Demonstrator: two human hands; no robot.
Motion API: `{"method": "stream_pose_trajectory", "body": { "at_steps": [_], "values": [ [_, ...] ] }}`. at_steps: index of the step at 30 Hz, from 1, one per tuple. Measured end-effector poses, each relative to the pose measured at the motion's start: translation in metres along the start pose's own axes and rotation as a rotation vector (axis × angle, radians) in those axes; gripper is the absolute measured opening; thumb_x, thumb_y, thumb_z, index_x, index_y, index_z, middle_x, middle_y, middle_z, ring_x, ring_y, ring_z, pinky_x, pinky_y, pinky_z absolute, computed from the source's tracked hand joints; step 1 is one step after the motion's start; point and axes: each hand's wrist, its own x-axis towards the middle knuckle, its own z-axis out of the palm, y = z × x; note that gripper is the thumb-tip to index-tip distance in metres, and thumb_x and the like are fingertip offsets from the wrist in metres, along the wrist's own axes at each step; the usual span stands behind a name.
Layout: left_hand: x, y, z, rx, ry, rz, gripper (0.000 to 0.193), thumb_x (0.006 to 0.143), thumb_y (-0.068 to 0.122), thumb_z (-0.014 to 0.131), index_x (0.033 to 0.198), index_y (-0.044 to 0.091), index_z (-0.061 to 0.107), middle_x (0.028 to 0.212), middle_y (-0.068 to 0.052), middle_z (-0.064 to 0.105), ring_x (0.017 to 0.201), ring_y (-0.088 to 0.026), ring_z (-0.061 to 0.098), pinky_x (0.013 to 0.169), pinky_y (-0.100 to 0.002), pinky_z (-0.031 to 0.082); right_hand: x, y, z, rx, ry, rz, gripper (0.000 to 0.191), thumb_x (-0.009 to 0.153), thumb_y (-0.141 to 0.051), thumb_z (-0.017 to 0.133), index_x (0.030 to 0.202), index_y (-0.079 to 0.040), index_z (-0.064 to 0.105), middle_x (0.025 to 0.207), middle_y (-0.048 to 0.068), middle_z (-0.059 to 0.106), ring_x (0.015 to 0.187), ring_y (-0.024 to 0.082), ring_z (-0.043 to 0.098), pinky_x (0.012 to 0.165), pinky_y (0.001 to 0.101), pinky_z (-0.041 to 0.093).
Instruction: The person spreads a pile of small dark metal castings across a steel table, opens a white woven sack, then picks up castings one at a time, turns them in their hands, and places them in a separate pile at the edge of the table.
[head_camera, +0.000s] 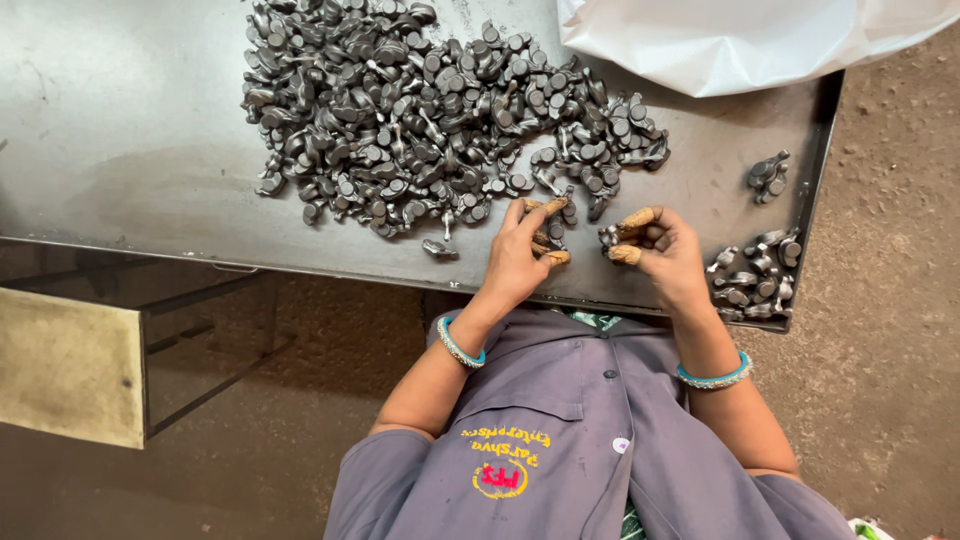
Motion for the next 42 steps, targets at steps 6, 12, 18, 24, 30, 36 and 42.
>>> {"method": "stream_pose_trajectory", "body": {
  "at_steps": [6, 12, 18, 24, 30, 36, 42],
  "values": [
    [0.0, 0.003, -0.002, 0.005, -0.027, -0.028, 0.069, 0.067, 0.002, 0.082, 0.133, 0.008, 0.062, 0.123, -0.015, 0.054, 0.105, -0.038, 0.063, 0.085, -0.044, 0.053, -0.007, -0.003, -0.008, 0.288, -0.039, 0.165, 0.03, 0.087, 0.007, 0.072, 0.114, 0.0, 0.059, 0.103, 0.014, 0.073, 0.095, 0.02, 0.073, 0.083, 0.0318, 0.061],
    [0.0, 0.003, -0.001, 0.003, -0.026, -0.032, 0.068, 0.067, 0.002, 0.082, 0.132, 0.006, 0.061, 0.122, -0.015, 0.054, 0.105, -0.039, 0.062, 0.085, -0.045, 0.053, -0.008, -0.014, -0.003, 0.332, -0.11, 0.268, 0.03, 0.09, 0.002, 0.07, 0.119, 0.004, 0.061, 0.103, 0.017, 0.075, 0.087, 0.021, 0.072, 0.076, 0.0305, 0.059],
    [0.0, -0.002, 0.004, 0.005, -0.015, -0.022, 0.069, 0.066, 0.001, 0.081, 0.132, 0.005, 0.061, 0.122, -0.016, 0.054, 0.106, -0.039, 0.063, 0.087, -0.044, 0.053, 0.002, -0.036, -0.002, -0.202, -0.335, 0.325, 0.036, 0.085, 0.006, 0.072, 0.118, 0.0, 0.057, 0.093, 0.015, 0.074, 0.083, 0.017, 0.071, 0.071, 0.0282, 0.057],
    [-0.001, -0.006, 0.006, 0.01, -0.005, -0.012, 0.068, 0.067, 0.001, 0.081, 0.132, 0.003, 0.06, 0.123, -0.017, 0.054, 0.109, -0.04, 0.062, 0.089, -0.044, 0.053, 0.027, -0.076, 0.01, 0.202, 0.019, -0.035, 0.052, 0.085, 0.003, 0.076, 0.129, -0.003, 0.05, 0.101, 0.01, 0.071, 0.084, 0.017, 0.066, 0.071, 0.029, 0.055],
    [0.001, -0.001, 0.006, 0.015, 0.004, 0.004, 0.068, 0.065, 0.002, 0.082, 0.13, 0.002, 0.059, 0.123, -0.018, 0.053, 0.109, -0.04, 0.061, 0.089, -0.044, 0.053, 0.023, -0.06, 0.067, -1.083, 0.291, -0.356, 0.076, 0.067, -0.018, 0.097, 0.124, -0.002, 0.049, 0.089, 0.014, 0.065, 0.08, 0.028, 0.063, 0.071, 0.0432, 0.053],
    [-0.001, 0.0, 0.006, -0.011, 0.002, -0.025, 0.069, 0.066, 0.006, 0.086, 0.13, 0.001, 0.059, 0.122, -0.018, 0.053, 0.105, -0.04, 0.061, 0.086, -0.045, 0.052, 0.024, -0.032, 0.039, -0.903, 0.269, -0.184, 0.057, 0.078, -0.004, 0.088, 0.122, -0.003, 0.051, 0.095, 0.009, 0.069, 0.082, 0.021, 0.067, 0.071, 0.0361, 0.056],
    [0.002, 0.002, 0.014, -0.08, -0.001, 0.034, 0.065, 0.071, 0.004, 0.081, 0.131, 0.001, 0.058, 0.119, -0.016, 0.057, 0.105, -0.036, 0.063, 0.088, -0.042, 0.054, 0.01, -0.005, -0.013, 0.02, 0.069, 0.007, 0.041, 0.084, 0.009, 0.073, 0.117, -0.003, 0.053, 0.101, 0.008, 0.069, 0.091, 0.016, 0.071, 0.081, 0.0295, 0.063]
  ]
}}
